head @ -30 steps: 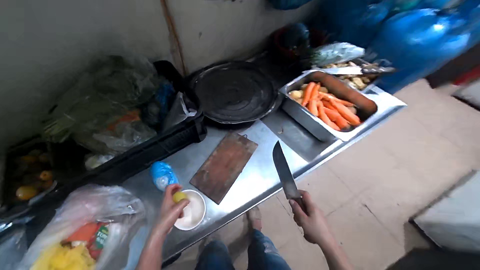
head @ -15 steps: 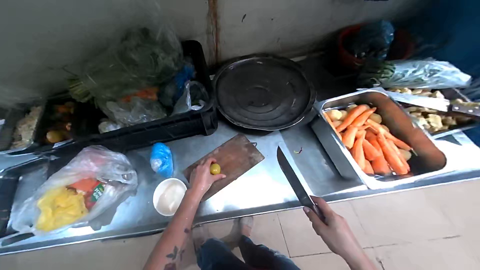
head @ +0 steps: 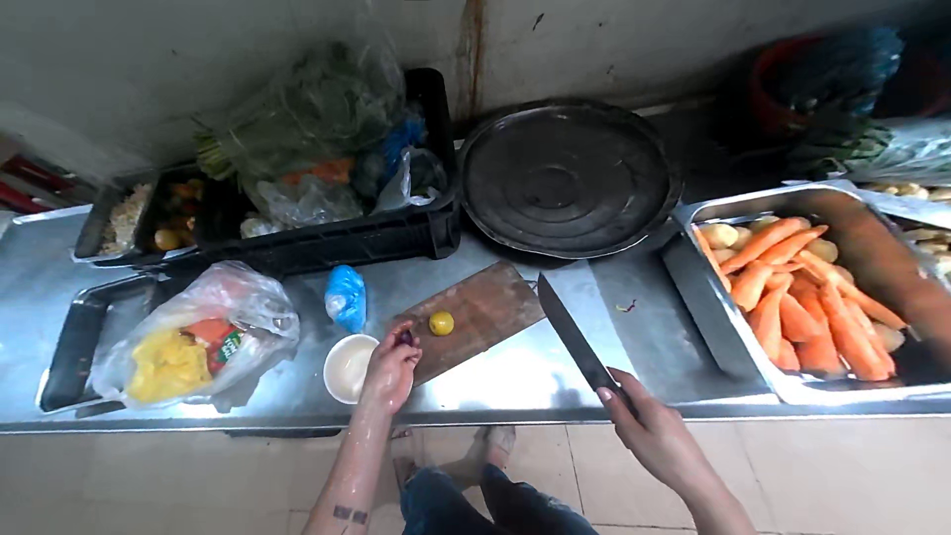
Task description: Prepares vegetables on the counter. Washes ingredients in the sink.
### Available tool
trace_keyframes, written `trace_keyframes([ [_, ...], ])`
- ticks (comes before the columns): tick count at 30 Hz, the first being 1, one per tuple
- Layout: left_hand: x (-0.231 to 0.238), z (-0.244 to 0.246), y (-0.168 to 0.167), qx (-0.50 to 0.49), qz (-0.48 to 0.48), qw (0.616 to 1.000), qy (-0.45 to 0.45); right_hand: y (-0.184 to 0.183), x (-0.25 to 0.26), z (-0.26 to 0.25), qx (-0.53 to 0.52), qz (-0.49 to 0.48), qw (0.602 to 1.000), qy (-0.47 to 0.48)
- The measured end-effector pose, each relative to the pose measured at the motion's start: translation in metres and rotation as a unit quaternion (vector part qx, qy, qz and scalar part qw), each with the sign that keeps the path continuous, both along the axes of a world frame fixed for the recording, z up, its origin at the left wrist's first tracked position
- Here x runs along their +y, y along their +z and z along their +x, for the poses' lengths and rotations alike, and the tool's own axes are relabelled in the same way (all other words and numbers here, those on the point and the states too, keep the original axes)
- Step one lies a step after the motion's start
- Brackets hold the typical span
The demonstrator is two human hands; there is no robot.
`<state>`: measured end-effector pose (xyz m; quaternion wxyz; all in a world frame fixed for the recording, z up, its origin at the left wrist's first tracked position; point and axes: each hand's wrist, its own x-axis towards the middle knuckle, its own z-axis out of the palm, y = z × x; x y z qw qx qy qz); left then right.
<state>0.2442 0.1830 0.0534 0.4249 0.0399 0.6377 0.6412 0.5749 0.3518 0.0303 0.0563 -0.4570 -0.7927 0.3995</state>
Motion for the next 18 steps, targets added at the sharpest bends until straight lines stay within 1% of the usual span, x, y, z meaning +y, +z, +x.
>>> trace_keyframes([
  [2, 0.004, 0.006, -0.008, 0.117, -0.039, 0.987, -0.101, 0.001, 0.003, -0.001, 0.027, 0.014, 0.999, -0.017],
  [4, 0.022, 0.012, -0.009, 0.207, -0.08, 0.958, -0.182, 0.003, 0.004, -0.004, 0.04, -0.001, 0.999, -0.032],
  [7, 0.065, 0.02, -0.002, 0.289, -0.139, 0.903, -0.286, 0.016, 0.008, -0.012, -0.054, -0.101, 0.993, 0.0],
  [9, 0.099, 0.019, -0.01, 0.339, -0.161, 0.859, -0.347, 0.015, 0.007, -0.018, -0.102, -0.125, 0.987, 0.015],
  [11, 0.13, 0.018, -0.023, 0.378, -0.171, 0.817, -0.401, 0.012, 0.004, -0.024, -0.121, -0.112, 0.986, 0.018],
  [13, 0.153, 0.019, -0.035, 0.402, -0.168, 0.784, -0.442, 0.009, 0.0, -0.03, -0.138, -0.086, 0.986, 0.02],
  [16, 0.176, 0.021, -0.046, 0.412, -0.144, 0.759, -0.483, 0.007, -0.001, -0.036, -0.158, -0.057, 0.985, 0.027],
  [18, 0.183, 0.02, -0.049, 0.426, -0.135, 0.747, -0.492, 0.007, 0.0, -0.038, -0.173, -0.042, 0.983, 0.038],
])
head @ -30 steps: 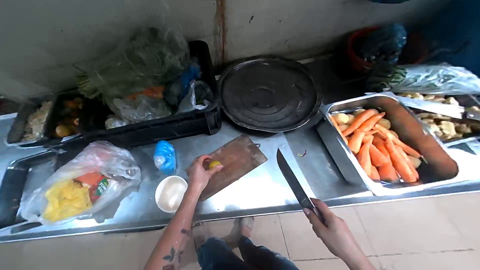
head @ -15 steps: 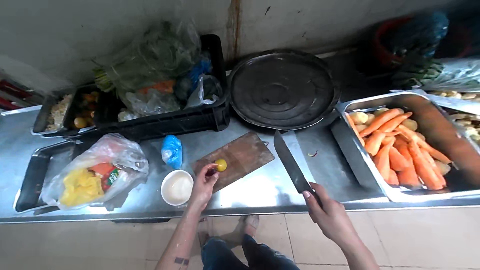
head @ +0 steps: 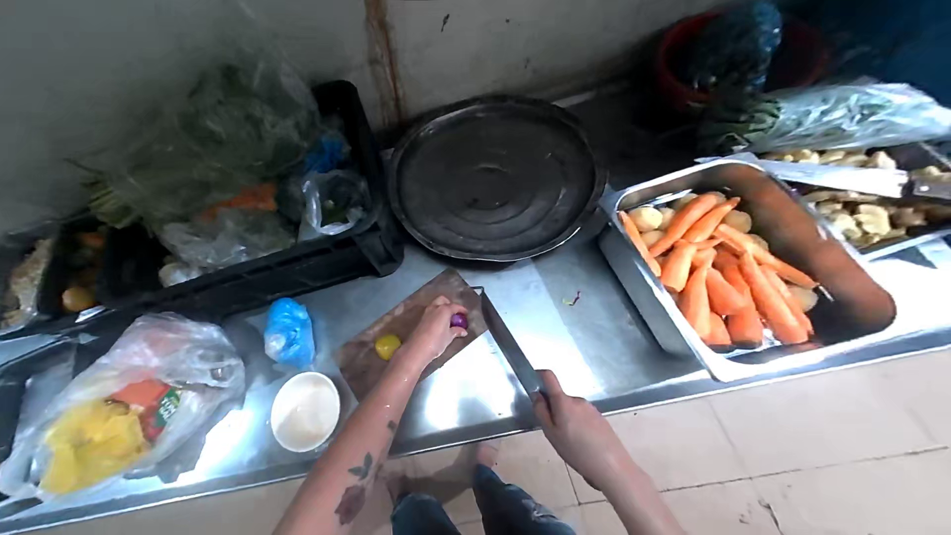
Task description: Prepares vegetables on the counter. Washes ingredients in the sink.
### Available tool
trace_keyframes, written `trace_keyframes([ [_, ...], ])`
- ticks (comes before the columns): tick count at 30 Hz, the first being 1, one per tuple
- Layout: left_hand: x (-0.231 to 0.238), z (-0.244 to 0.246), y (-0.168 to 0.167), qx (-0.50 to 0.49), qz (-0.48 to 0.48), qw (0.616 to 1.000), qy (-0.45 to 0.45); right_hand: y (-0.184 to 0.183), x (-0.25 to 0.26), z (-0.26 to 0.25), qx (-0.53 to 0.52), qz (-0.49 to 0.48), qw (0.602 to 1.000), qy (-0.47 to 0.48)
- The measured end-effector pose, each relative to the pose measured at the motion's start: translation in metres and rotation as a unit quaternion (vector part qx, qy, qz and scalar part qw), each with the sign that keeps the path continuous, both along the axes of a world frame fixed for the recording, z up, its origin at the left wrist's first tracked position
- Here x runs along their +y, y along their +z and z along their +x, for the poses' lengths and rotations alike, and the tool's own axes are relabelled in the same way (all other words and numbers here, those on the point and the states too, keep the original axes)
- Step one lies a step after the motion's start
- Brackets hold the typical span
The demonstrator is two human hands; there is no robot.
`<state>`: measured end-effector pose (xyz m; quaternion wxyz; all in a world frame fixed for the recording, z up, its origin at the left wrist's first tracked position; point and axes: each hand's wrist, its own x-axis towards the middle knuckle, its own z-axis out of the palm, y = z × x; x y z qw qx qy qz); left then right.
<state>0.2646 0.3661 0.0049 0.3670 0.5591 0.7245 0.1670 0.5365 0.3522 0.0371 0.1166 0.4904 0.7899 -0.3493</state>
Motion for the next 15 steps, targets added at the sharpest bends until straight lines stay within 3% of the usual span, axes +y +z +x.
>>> trace_keyframes([
  [7, -0.011, -0.002, -0.003, 0.035, 0.077, 0.994, 0.062, -0.002, 0.01, -0.01, -0.022, 0.039, 0.998, 0.042],
  [15, -0.013, -0.001, -0.013, 0.037, 0.077, 0.994, 0.068, 0.009, 0.015, -0.035, -0.063, -0.043, 0.995, 0.058],
])
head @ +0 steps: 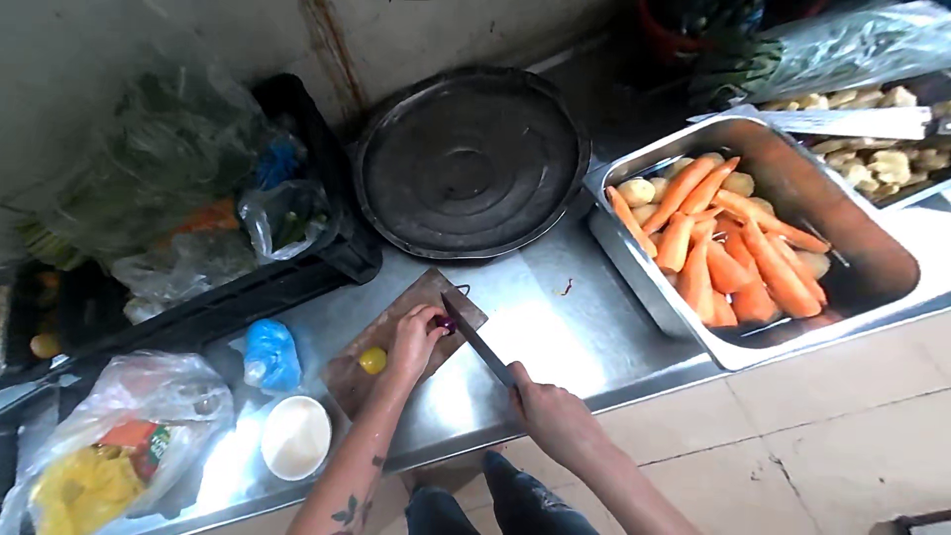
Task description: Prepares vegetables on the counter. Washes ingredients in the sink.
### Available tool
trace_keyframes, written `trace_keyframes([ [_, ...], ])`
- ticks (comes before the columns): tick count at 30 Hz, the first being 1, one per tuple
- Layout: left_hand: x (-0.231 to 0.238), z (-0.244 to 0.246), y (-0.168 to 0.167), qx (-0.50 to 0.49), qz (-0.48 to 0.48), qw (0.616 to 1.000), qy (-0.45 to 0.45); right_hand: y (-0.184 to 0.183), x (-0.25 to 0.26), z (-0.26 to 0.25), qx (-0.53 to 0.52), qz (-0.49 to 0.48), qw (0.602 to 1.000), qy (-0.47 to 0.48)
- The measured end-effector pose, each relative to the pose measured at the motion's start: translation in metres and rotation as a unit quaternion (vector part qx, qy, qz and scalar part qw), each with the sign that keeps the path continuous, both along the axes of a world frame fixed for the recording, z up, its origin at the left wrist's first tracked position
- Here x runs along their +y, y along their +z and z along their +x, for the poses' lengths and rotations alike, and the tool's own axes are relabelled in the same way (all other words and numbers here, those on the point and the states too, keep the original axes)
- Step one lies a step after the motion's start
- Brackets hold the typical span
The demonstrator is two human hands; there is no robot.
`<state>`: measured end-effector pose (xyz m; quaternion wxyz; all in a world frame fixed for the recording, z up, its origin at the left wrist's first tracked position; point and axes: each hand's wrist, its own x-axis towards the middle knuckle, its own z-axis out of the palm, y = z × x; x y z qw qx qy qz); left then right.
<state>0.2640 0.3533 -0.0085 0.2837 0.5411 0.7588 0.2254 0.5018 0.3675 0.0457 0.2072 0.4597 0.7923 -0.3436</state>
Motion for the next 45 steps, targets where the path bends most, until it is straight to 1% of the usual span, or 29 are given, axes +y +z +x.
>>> trace_keyframes([
  [3, 0.001, -0.002, 0.0, 0.002, -0.009, 1.0, -0.002, 0.003, -0.001, -0.002, 0.0, -0.004, 1.0, -0.001],
  [8, 0.003, -0.004, 0.0, -0.005, -0.002, 1.0, -0.024, 0.0, -0.001, -0.01, -0.007, -0.043, 0.999, -0.011],
  [11, 0.005, -0.006, 0.0, 0.004, -0.004, 0.999, -0.035, -0.008, -0.003, -0.015, 0.0, -0.029, 1.0, -0.011],
  [18, 0.011, -0.009, 0.007, 0.017, -0.036, 0.998, -0.057, 0.006, -0.006, -0.012, 0.0, -0.019, 1.0, -0.011],
  [25, 0.009, -0.011, 0.003, 0.013, -0.017, 0.998, -0.051, -0.011, -0.012, -0.021, 0.012, -0.018, 1.0, -0.021],
  [33, 0.007, -0.01, 0.004, 0.019, -0.005, 0.998, -0.051, 0.004, -0.016, -0.014, 0.014, -0.002, 1.0, -0.022],
  [37, 0.006, -0.01, 0.004, 0.023, -0.006, 0.998, -0.05, -0.008, -0.019, -0.02, 0.015, -0.007, 0.999, -0.029],
  [41, 0.004, -0.017, 0.0, 0.001, 0.006, 0.999, -0.051, -0.015, -0.018, -0.025, 0.012, -0.001, 1.0, -0.026],
  [45, 0.004, -0.011, 0.016, 0.0, -0.015, 0.999, -0.047, -0.003, -0.016, -0.024, -0.001, 0.005, 1.0, -0.019],
])
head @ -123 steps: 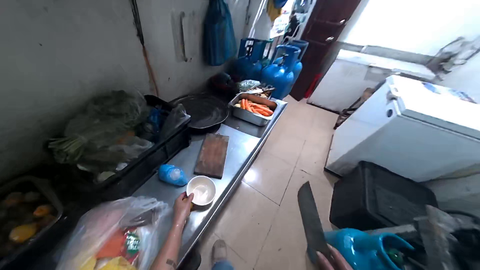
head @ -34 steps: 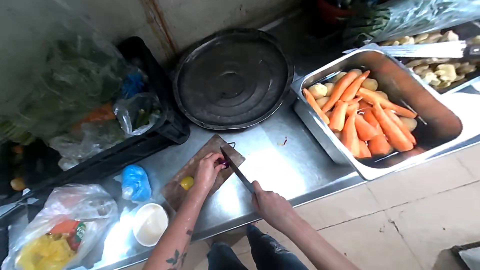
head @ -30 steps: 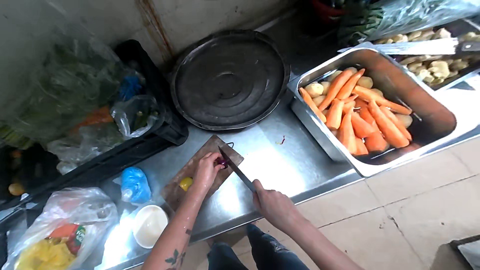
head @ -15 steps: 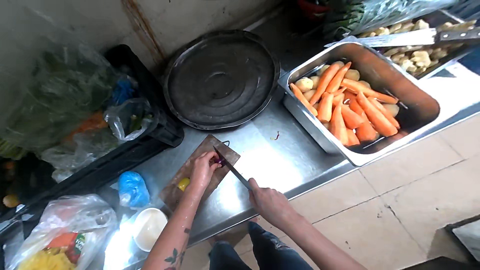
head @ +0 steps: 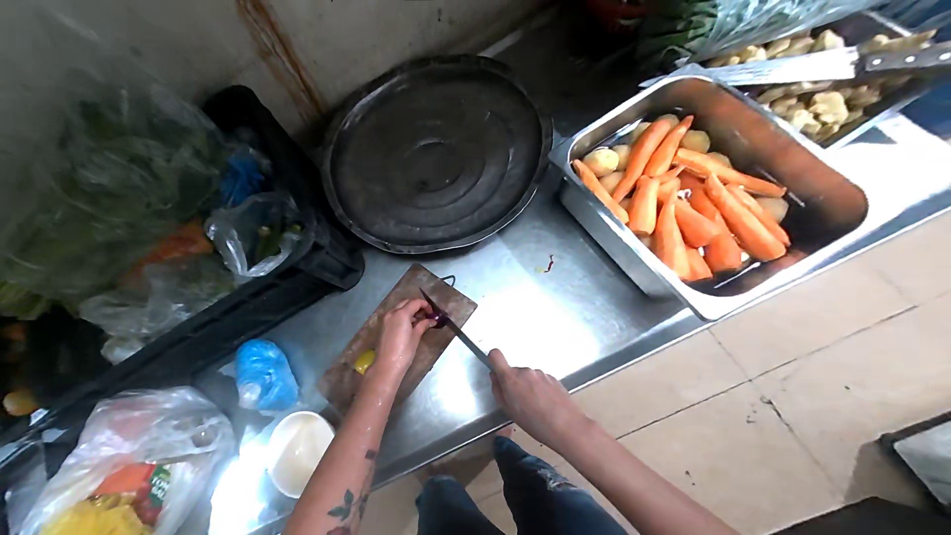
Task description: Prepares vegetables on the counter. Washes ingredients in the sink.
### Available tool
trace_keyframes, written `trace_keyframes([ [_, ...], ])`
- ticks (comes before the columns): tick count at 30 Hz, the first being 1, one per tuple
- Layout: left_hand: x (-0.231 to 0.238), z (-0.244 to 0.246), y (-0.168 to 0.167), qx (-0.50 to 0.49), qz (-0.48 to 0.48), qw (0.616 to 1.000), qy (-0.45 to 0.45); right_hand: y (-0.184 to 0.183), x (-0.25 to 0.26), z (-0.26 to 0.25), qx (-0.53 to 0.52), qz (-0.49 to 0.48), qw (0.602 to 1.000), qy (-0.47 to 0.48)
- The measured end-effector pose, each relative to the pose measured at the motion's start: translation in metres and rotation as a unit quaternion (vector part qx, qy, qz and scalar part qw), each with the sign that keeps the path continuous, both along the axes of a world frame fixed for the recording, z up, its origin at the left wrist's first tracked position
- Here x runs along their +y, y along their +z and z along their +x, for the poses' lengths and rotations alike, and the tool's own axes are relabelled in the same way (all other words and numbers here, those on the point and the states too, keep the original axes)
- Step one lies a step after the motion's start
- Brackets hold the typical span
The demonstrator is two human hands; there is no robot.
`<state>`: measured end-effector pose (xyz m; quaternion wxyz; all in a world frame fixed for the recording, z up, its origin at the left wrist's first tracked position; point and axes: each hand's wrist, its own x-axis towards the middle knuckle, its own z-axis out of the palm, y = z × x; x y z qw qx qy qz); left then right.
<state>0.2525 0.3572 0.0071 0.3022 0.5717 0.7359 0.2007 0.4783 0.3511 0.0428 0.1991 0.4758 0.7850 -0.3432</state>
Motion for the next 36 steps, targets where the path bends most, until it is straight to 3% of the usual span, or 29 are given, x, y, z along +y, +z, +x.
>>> trace_keyframes([
  [6, 0.0, -0.006, -0.018, 0.0, 0.033, 0.999, -0.007, -0.003, -0.003, 0.0, 0.005, 0.007, 1.0, -0.005],
  [11, -0.007, 0.001, 0.009, -0.01, 0.023, 1.0, -0.002, -0.011, -0.001, -0.006, 0.012, -0.012, 1.0, -0.012],
  [14, -0.002, -0.006, -0.012, -0.002, 0.035, 0.999, -0.006, 0.001, -0.001, -0.005, 0.011, -0.001, 1.0, -0.01],
  [17, -0.002, -0.006, -0.012, -0.002, 0.036, 0.999, -0.006, 0.004, -0.004, -0.004, 0.016, 0.0, 1.0, -0.014],
  [22, -0.002, -0.01, -0.015, -0.021, 0.027, 0.999, 0.002, -0.017, -0.006, -0.013, 0.024, -0.019, 0.999, -0.032],
  [31, -0.006, -0.01, -0.011, -0.012, 0.059, 0.998, -0.005, 0.006, -0.006, -0.01, 0.012, -0.017, 1.0, -0.023],
  [36, -0.007, -0.013, -0.014, -0.002, 0.075, 0.997, -0.012, -0.015, -0.011, -0.016, 0.012, -0.014, 0.999, -0.028],
])
